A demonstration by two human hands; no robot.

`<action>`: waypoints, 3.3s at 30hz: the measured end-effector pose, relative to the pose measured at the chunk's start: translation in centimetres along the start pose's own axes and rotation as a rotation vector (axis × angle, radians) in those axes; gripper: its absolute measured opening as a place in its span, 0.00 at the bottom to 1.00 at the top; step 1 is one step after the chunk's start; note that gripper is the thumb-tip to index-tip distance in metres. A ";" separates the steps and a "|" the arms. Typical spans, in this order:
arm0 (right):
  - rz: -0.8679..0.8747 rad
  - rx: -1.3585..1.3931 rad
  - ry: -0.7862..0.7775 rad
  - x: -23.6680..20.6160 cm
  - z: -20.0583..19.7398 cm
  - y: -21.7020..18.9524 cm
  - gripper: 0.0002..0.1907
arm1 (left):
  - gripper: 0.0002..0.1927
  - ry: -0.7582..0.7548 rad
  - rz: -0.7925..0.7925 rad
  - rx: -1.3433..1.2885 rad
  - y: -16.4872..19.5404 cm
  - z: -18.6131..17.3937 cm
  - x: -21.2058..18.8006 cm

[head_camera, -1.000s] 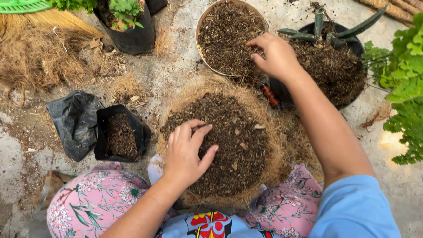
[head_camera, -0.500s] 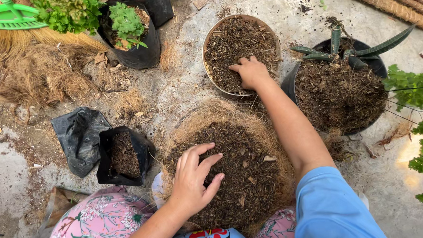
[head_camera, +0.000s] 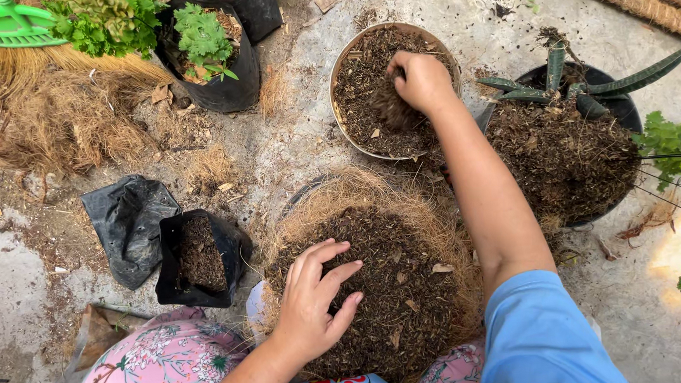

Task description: The person sits on the ground and shapes a mound of dry coconut coir fiber with both hands, pressing it into a rounded form. They add handfuls of soil from a bowl onto the fiber and press it in, then place a fern plant into the center and wrap and press the coir fiber around the plant's root ball.

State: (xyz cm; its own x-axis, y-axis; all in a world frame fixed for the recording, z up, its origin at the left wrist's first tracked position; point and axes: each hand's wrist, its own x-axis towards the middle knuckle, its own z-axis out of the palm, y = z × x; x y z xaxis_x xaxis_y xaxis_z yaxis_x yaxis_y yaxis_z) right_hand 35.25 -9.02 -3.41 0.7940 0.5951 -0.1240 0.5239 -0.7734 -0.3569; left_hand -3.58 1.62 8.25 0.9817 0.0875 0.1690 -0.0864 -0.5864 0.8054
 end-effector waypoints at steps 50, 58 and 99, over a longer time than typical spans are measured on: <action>-0.315 0.567 -0.046 -8.7 -12.1 -7.4 0.16 | 0.13 0.274 -0.113 -0.273 -1.9 0.6 -0.2; -0.406 -0.035 -0.441 -20.5 -11.6 -14.5 0.24 | 0.16 0.458 -0.303 -0.650 -3.3 1.2 -0.2; -0.310 0.054 -0.314 -17.1 -8.2 -9.9 0.22 | 0.25 0.318 -0.703 -0.100 -9.8 0.7 3.7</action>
State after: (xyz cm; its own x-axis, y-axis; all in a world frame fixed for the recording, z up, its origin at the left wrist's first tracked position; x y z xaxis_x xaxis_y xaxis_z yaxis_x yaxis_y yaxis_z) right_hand 19.05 -13.35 9.84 0.4657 0.8410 -0.2755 0.6991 -0.5405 -0.4681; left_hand 1.02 7.08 0.57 0.7172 0.6474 -0.2580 0.5089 -0.2336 0.8285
